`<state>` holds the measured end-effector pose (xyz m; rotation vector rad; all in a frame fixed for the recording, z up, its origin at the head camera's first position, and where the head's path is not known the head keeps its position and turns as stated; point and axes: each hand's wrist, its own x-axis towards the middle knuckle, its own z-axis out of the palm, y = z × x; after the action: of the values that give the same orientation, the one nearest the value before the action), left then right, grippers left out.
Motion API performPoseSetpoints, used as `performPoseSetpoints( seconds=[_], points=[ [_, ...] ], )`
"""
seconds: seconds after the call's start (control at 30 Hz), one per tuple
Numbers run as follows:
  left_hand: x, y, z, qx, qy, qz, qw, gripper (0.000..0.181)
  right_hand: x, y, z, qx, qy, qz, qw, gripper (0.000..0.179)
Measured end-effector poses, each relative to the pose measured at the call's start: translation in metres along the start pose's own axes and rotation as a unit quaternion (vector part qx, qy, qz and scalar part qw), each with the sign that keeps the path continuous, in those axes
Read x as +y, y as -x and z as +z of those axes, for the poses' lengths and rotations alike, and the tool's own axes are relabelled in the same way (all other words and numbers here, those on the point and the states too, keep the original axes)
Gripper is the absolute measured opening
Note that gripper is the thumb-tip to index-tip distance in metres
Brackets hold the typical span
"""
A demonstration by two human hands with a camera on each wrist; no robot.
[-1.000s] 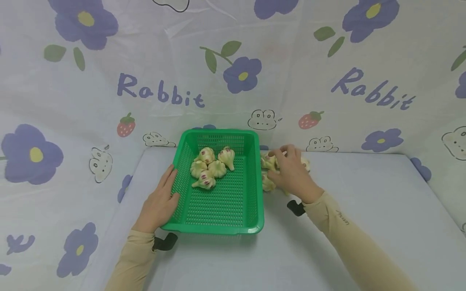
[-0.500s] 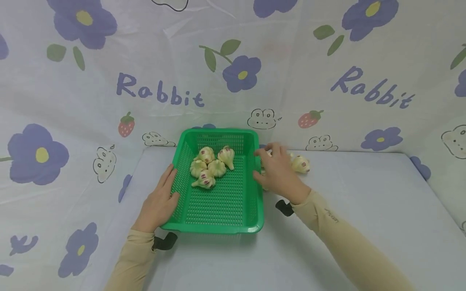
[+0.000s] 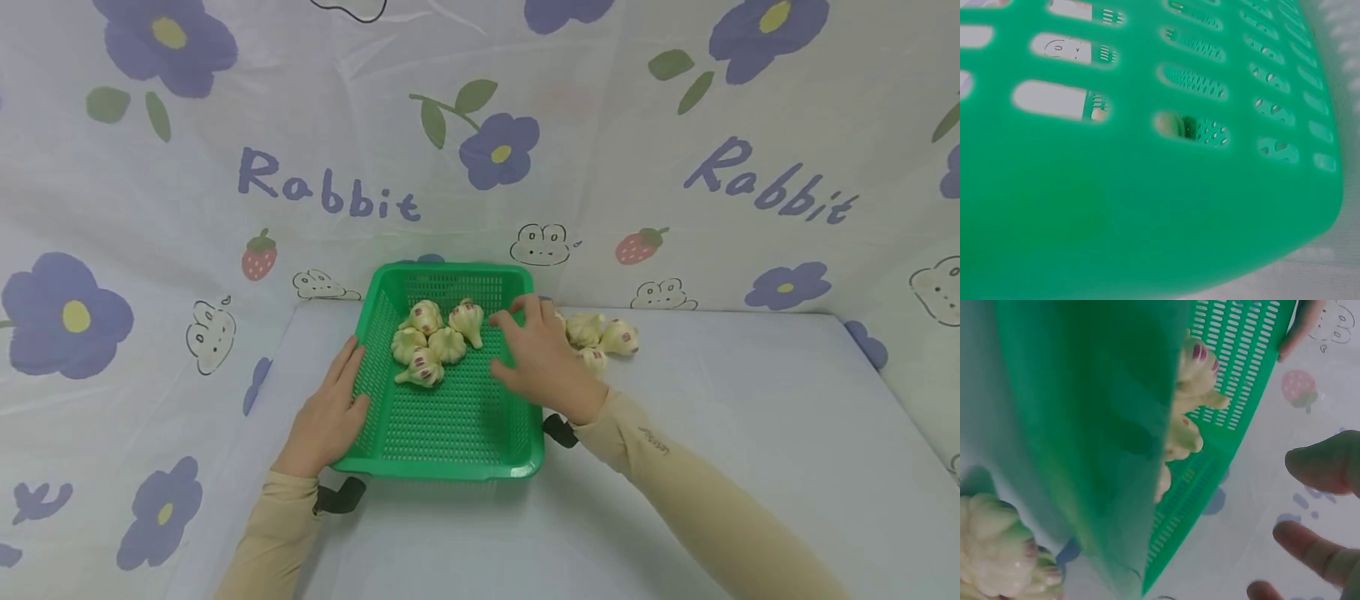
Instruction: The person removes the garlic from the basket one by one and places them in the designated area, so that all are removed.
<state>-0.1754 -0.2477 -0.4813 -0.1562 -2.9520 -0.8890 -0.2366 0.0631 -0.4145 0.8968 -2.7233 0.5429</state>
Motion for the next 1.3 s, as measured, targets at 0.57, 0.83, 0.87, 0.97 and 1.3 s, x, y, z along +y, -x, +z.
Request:
performPoseSetpoints(
  seconds=[0.57, 0.83, 0.87, 0.97, 1.3],
  points=[
    [-0.001, 0.0, 0.0, 0.0, -0.003, 0.004, 1.0, 0.07, -0.028, -0.013, 0.011, -0.062, -0.011, -0.016, 0.9979, 0.044],
    [0.0, 0.0, -0.001, 0.0, 0.001, 0.004, 1.0, 0.07, -0.033, -0.019, 0.017, -0.077, -0.032, -0.01, 0.9965, 0.046],
    [0.0, 0.0, -0.001, -0.001, 0.001, 0.004, 1.0, 0.07, -0.034, -0.019, 0.018, -0.079, -0.033, -0.009, 0.9963, 0.046],
    [0.0, 0.0, -0.001, -0.001, 0.001, 0.004, 1.0, 0.071, -0.036, -0.021, 0.02, -0.083, -0.032, -0.009, 0.996, 0.048],
    [0.0, 0.0, -0.001, -0.004, 0.007, 0.0, 1.0, 0.071, -0.045, -0.033, 0.045, -0.081, -0.027, -0.034, 0.9958, 0.049]
  ],
)
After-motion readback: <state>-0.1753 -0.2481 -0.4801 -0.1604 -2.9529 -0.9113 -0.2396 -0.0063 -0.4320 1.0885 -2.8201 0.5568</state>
